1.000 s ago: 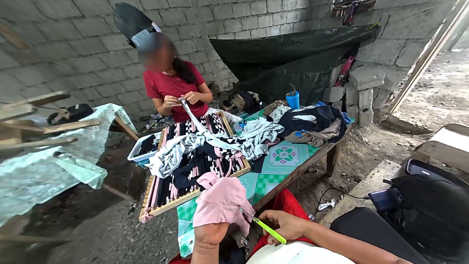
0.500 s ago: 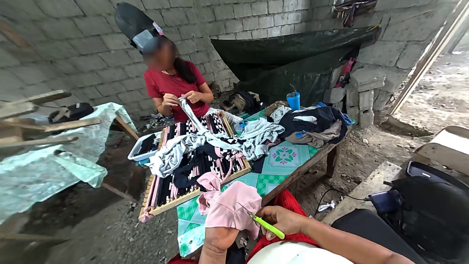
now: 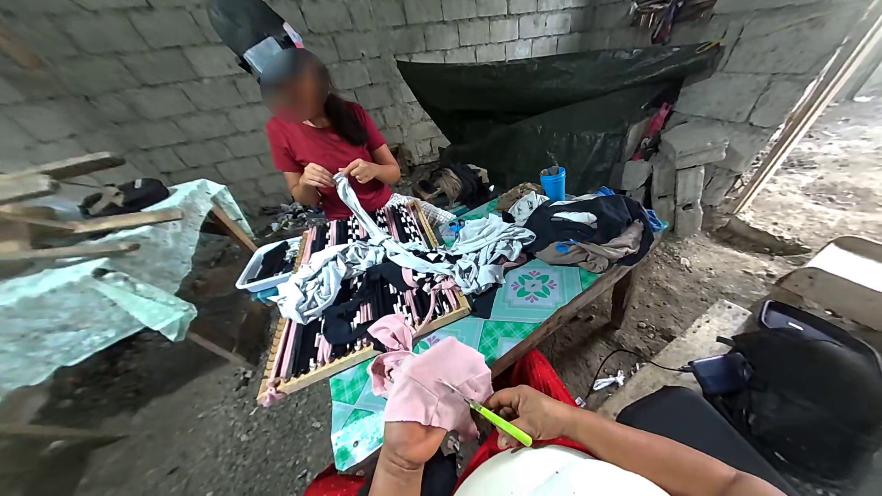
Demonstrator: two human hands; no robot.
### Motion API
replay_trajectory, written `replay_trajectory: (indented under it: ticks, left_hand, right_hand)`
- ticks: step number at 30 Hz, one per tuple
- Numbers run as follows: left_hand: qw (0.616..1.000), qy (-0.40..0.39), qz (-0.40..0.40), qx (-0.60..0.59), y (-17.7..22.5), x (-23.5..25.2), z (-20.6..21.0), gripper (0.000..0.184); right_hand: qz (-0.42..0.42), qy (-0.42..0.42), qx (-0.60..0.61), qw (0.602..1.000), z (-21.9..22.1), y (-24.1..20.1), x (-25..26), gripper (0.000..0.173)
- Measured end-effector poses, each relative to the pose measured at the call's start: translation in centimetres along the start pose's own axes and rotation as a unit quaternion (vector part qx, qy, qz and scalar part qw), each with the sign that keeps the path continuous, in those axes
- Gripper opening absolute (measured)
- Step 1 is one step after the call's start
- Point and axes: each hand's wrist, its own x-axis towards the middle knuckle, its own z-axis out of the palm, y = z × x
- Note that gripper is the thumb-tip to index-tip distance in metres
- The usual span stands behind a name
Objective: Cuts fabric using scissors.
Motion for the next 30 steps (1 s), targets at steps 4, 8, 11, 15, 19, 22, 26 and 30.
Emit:
replay_trajectory:
  ticks: [4, 8, 11, 15, 19, 22, 26, 30]
  left_hand:
    - [0.999, 0.02, -0.037, 0.017, -0.8, -0.2, 0.9, 0.05]
    - [0.998, 0.043, -0.038, 0.02, -1.1, -0.3, 1.0, 0.056]
    - [0.998, 0.051, -0.036, 0.029, -0.9, -0.3, 1.1, 0.06]
    - [0.998, 0.048, -0.034, 0.025, -0.6, -0.4, 1.4, 0.057]
    - [0.997, 0.039, -0.034, 0.054, -0.4, -0.6, 1.2, 0.051]
    - [0.983, 0.09, -0.012, 0.157, 0.0, -0.5, 0.1, 0.042]
    - [0.942, 0.222, 0.043, 0.247, 0.9, 0.5, -1.7, 0.024]
    - [0.981, 0.161, 0.058, 0.097, 1.8, -0.3, -2.8, 0.056]
  right_hand:
    - [-0.034, -0.003, 0.01, 0.999, 0.4, 0.6, 0.2, 0.047]
    - [-0.048, 0.003, 0.036, 0.998, 0.5, 1.0, 0.6, 0.049]
    - [-0.05, -0.001, 0.038, 0.998, 0.6, 1.5, 0.7, 0.048]
    - [-0.034, 0.017, 0.026, 0.999, 0.8, 2.4, 0.7, 0.043]
    - [-0.017, 0.002, 0.024, 1.0, 0.8, 1.9, 0.2, 0.044]
    - [-0.024, 0.017, 0.01, 1.0, 0.9, 1.1, -0.3, 0.044]
    - [-0.048, 0.027, -0.031, 0.998, 1.0, 0.4, -0.8, 0.044]
    - [-0.037, 0.02, -0.053, 0.998, 1.0, 0.2, -0.8, 0.045]
